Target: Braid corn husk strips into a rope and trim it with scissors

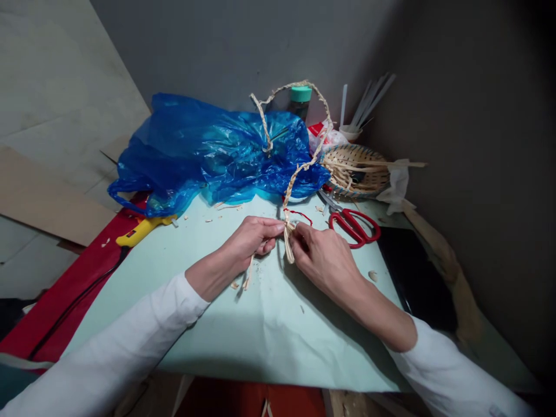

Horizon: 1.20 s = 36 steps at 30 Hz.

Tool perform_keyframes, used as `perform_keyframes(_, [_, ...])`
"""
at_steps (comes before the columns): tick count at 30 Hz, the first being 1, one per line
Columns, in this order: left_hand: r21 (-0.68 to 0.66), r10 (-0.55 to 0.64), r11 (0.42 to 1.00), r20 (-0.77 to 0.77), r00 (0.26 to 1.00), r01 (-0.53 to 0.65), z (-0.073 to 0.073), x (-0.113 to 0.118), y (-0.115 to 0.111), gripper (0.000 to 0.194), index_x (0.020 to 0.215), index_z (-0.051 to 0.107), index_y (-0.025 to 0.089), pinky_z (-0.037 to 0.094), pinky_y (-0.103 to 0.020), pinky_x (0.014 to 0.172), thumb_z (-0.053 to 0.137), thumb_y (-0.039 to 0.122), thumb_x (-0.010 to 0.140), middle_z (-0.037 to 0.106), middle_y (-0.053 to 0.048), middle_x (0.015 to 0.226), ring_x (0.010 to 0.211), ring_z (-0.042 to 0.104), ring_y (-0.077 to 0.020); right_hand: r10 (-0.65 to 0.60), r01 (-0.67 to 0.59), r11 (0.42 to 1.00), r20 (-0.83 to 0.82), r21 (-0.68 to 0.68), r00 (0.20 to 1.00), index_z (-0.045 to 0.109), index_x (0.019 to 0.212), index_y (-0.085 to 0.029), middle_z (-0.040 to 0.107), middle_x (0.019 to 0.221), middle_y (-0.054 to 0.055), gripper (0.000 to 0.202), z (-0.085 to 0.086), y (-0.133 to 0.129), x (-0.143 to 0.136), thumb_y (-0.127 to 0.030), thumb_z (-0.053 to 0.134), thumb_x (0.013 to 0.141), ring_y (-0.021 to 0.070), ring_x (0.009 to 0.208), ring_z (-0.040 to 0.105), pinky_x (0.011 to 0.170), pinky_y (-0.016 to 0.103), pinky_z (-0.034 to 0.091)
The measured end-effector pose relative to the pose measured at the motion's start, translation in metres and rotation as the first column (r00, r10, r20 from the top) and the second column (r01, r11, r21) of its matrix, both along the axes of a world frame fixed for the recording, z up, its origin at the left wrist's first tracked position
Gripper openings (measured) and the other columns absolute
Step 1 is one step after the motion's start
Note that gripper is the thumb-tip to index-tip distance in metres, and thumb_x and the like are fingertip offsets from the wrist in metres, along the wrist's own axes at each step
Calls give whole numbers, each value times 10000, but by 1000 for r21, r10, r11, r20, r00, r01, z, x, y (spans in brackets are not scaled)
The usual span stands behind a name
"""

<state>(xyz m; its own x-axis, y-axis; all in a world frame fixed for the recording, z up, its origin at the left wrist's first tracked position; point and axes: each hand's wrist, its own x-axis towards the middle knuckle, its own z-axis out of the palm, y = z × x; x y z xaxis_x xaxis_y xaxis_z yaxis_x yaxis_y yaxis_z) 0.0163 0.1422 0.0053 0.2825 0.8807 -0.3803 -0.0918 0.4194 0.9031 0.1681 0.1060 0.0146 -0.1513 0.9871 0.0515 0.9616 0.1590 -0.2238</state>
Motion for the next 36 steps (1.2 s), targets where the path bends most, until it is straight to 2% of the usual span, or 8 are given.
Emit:
perform_keyframes(6, [-13, 23, 1000, -37, 999, -24, 1, 3, -2, 123, 803, 738, 65, 157, -153, 366, 638, 133, 782, 444, 33, 414, 349, 323, -22, 46, -47, 999, -65, -7, 997, 644, 980, -201, 664, 668, 61, 277, -3, 0, -3, -314, 401, 913, 176, 552, 544, 537, 290, 183])
perform_keyframes(10, [1, 32, 999, -59, 998, -32, 0, 5, -4, 125, 788, 719, 70, 95, -164, 377, 612, 129, 813, 372, 56, 426, 359, 268, -14, 61, -62, 998, -64, -7, 996, 634, 1054, -218, 649, 640, 49, 303, -3, -3, -4, -324, 382, 924, 179, 524, 537, 522, 295, 161])
perform_keyframes(21, [24, 39, 999, -54, 998, -38, 0, 8, -6, 150, 654, 628, 85, 86, -188, 394, 602, 86, 802, 322, 73, 430, 368, 224, -16, 82, -81, 996, 29, -22, 996, 520, 1032, -148, 691, 739, 96, 242, -8, 0, -4, -301, 350, 954, 219, 593, 596, 523, 298, 178])
perform_keyframes(24, [51, 51, 997, -32, 998, -49, 2, 7, -5, 126, 640, 629, 77, 92, -191, 393, 639, 83, 766, 332, 71, 442, 380, 227, -14, 153, -156, 987, -51, -47, 987, 531, 1041, -150, 692, 754, 85, 195, -4, 2, 1, -260, 433, 913, 202, 603, 595, 534, 282, 228])
perform_keyframes(27, [56, 55, 997, -16, 998, -54, 4, 4, -4, 84, 655, 648, 68, 87, -193, 393, 673, 92, 731, 345, 69, 458, 386, 220, -8, 255, -283, 955, -238, -90, 937, 600, 953, -183, 696, 772, 50, 147, 11, 4, 14, -262, 510, 867, 176, 633, 600, 562, 261, 304])
perform_keyframes(31, [51, 64, 997, 3, 998, -64, 4, 1, -2, 54, 685, 669, 67, 67, -200, 392, 693, 107, 713, 313, 82, 460, 379, 194, -4, 172, -176, 984, -423, 29, 890, 654, 912, -196, 709, 819, 40, 202, 25, 8, 31, -325, 500, 893, 182, 727, 621, 655, 270, 377])
perform_keyframes(33, [47, 61, 997, 20, 998, -62, 3, 1, -1, 72, 669, 664, 72, 62, -200, 389, 711, 118, 699, 316, 79, 469, 380, 195, -3, 169, -179, 984, -452, 20, 876, 656, 933, -183, 702, 831, 49, 244, 22, 12, 33, -367, 499, 897, 187, 737, 610, 655, 275, 380])
perform_keyframes(36, [59, 48, 997, 43, 998, -51, 2, -1, 1, 104, 653, 656, 75, 60, -195, 386, 729, 137, 692, 322, 75, 482, 381, 201, 0, 213, -329, 938, -571, -107, 793, 638, 834, -164, 641, 739, 30, 308, 7, 17, 27, -419, 479, 899, 154, 660, 541, 588, 254, 358])
